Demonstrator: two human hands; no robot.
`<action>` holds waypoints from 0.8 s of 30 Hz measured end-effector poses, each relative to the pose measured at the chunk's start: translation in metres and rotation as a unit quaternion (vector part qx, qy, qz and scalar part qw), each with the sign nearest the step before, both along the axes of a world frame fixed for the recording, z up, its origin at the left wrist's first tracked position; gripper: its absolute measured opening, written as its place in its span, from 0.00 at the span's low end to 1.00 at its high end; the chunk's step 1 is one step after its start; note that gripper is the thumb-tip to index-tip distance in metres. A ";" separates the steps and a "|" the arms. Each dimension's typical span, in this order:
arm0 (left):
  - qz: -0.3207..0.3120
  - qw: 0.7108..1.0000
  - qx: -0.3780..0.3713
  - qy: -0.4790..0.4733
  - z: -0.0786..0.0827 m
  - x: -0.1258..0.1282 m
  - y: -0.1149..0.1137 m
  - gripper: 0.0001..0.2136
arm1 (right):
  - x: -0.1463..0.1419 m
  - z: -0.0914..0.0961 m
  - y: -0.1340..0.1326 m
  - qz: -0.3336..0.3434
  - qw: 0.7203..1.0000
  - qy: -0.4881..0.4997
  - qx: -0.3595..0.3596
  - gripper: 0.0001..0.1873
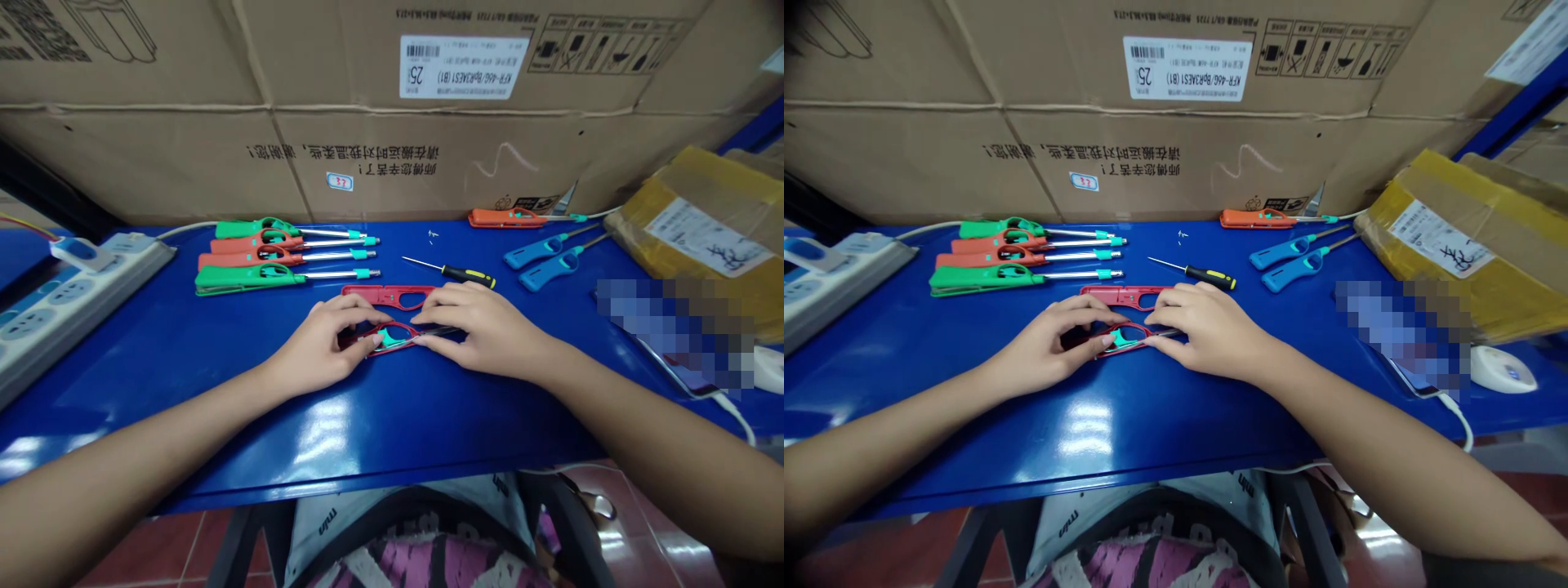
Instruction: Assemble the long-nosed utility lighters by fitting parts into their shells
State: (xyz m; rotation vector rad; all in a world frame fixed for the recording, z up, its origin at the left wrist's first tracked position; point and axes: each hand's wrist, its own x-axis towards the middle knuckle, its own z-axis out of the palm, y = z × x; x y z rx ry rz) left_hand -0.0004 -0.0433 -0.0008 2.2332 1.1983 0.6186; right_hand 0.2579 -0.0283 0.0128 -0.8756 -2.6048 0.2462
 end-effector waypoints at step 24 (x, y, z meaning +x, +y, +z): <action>-0.027 0.999 0.030 0.026 0.002 0.003 -0.004 0.15 | -0.018 -0.015 -0.003 0.014 0.974 0.157 -0.166 0.03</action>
